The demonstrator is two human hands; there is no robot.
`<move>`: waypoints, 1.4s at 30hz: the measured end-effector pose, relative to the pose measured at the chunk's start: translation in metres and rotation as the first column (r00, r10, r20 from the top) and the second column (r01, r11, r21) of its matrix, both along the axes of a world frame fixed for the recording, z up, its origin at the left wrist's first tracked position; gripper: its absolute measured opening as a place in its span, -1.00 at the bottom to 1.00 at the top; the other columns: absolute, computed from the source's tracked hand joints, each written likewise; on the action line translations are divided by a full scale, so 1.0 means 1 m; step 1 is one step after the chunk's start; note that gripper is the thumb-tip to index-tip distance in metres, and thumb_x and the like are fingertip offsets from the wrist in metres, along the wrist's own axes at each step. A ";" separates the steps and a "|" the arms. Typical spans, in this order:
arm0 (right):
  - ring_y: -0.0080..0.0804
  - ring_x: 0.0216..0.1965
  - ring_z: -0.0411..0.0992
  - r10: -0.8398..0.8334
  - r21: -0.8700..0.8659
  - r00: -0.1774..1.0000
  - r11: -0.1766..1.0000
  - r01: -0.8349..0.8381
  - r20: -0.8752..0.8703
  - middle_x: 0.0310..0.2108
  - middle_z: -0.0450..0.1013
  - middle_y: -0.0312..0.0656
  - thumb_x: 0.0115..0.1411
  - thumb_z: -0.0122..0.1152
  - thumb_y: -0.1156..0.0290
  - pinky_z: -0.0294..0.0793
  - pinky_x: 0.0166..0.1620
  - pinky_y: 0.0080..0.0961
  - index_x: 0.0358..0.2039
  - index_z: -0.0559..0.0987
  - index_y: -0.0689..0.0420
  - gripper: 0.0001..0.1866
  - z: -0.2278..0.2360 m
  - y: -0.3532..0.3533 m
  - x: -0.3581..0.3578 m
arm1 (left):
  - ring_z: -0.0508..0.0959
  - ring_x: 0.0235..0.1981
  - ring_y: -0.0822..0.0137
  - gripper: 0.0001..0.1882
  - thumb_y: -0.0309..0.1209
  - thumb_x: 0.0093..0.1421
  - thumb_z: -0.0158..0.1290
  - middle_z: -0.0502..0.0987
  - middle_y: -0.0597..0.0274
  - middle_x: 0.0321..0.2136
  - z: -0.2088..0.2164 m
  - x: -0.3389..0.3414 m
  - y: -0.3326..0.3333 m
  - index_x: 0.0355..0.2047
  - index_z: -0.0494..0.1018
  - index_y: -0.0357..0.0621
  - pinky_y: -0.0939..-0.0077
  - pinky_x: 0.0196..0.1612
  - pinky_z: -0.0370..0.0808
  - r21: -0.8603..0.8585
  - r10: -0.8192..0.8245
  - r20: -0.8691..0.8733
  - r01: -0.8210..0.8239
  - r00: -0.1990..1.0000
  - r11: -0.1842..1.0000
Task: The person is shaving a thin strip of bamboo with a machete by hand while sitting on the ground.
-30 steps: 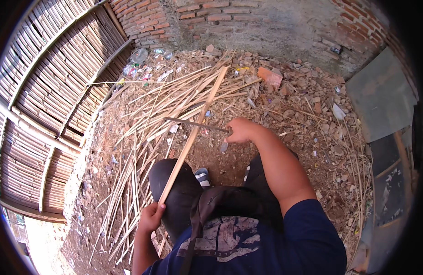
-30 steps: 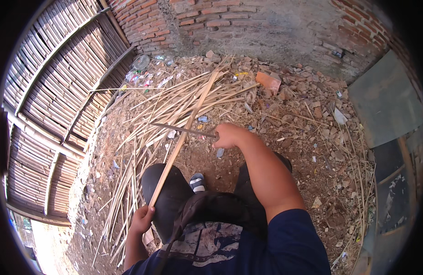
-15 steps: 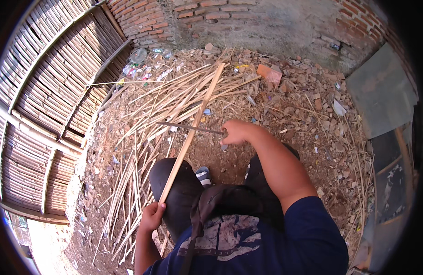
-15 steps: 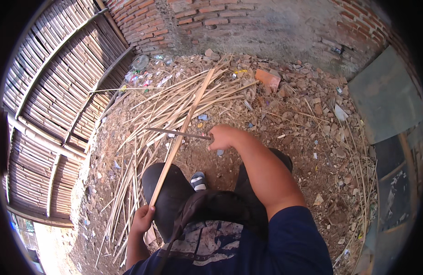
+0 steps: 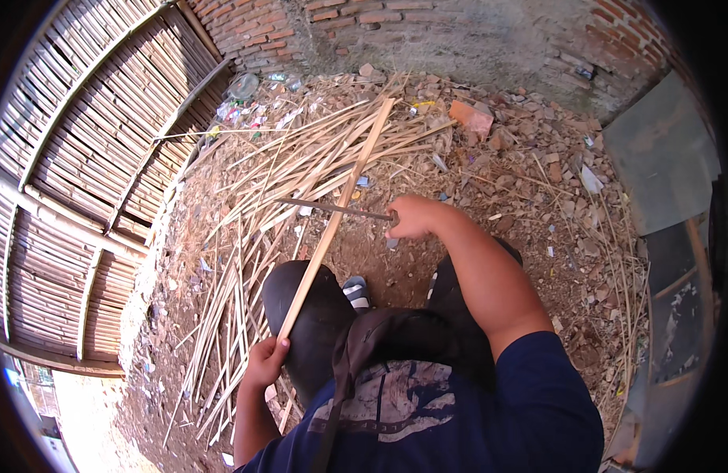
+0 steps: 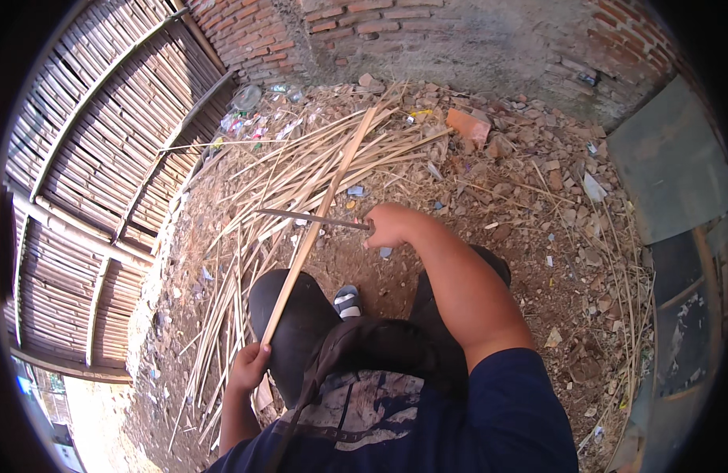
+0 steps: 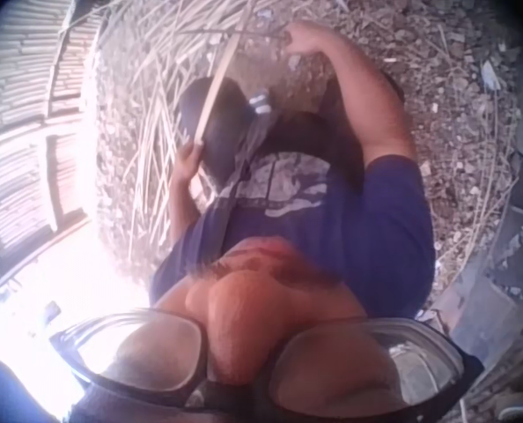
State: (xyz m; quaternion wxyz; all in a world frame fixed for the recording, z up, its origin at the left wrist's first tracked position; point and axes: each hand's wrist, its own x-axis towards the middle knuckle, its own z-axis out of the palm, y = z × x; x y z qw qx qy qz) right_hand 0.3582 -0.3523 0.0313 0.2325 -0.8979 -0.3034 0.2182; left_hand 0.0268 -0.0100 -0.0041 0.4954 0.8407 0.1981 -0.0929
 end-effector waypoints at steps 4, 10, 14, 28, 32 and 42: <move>0.00 -0.10 0.54 -0.008 -0.009 1.000 1.000 0.008 -0.007 -0.17 0.57 0.08 -0.04 0.44 0.07 0.52 -0.04 -0.20 -0.04 0.61 0.19 -0.39 -0.001 0.000 0.000 | 0.24 -0.58 0.61 -0.54 -0.12 0.39 0.05 0.32 0.52 -0.66 0.002 0.001 -0.002 -0.55 0.43 -0.22 0.55 -0.54 0.17 0.004 0.004 0.009 -0.004 1.000 1.000; -0.01 -0.13 0.55 0.017 -0.013 1.000 1.000 -0.017 -0.024 -0.21 0.58 0.07 -0.04 0.43 0.04 0.52 -0.07 -0.20 -0.05 0.61 0.20 -0.38 -0.003 0.000 0.002 | 0.25 -0.59 0.64 -0.56 -0.07 0.40 0.03 0.35 0.54 -0.63 0.001 0.001 0.001 -0.48 0.46 -0.16 0.61 -0.53 0.17 -0.072 -0.006 -0.021 0.005 1.000 0.997; -0.01 -0.15 0.55 0.026 -0.016 1.000 1.000 -0.026 -0.016 -0.23 0.57 0.07 -0.04 0.43 0.03 0.52 -0.08 -0.19 -0.07 0.61 0.19 -0.39 -0.007 0.001 0.006 | 0.24 -0.59 0.65 -0.56 -0.07 0.40 0.03 0.34 0.55 -0.63 -0.001 0.001 0.003 -0.48 0.46 -0.16 0.63 -0.54 0.16 -0.110 -0.007 -0.023 0.004 1.000 0.994; -0.02 -0.14 0.55 -0.002 0.026 1.000 1.000 0.002 -0.011 -0.22 0.58 0.05 -0.06 0.42 0.05 0.52 -0.08 -0.19 -0.07 0.62 0.18 -0.40 -0.009 0.000 0.004 | 0.25 -0.64 0.65 -0.56 -0.02 0.36 0.07 0.35 0.55 -0.65 -0.001 0.001 0.006 -0.48 0.47 -0.13 0.65 -0.58 0.14 -0.222 0.034 -0.073 -0.050 0.997 0.974; -0.02 -0.14 0.55 0.002 0.014 1.000 1.000 -0.001 -0.032 -0.22 0.57 0.05 -0.06 0.42 0.07 0.52 -0.08 -0.20 -0.07 0.62 0.18 -0.41 -0.005 0.000 0.003 | 0.25 -0.65 0.65 -0.57 -0.03 0.36 0.08 0.35 0.55 -0.65 -0.005 0.000 0.011 -0.47 0.48 -0.12 0.65 -0.59 0.14 -0.267 0.029 -0.079 -0.049 0.996 0.962; -0.02 -0.15 0.55 0.009 0.013 0.999 1.000 -0.009 -0.041 -0.22 0.58 0.04 -0.06 0.41 0.08 0.52 -0.08 -0.20 -0.08 0.62 0.18 -0.42 -0.002 0.001 0.002 | 0.25 -0.65 0.63 -0.54 -0.01 0.35 0.09 0.35 0.53 -0.67 -0.001 0.002 0.006 -0.52 0.46 -0.12 0.63 -0.58 0.14 -0.268 0.042 -0.069 -0.060 0.997 0.962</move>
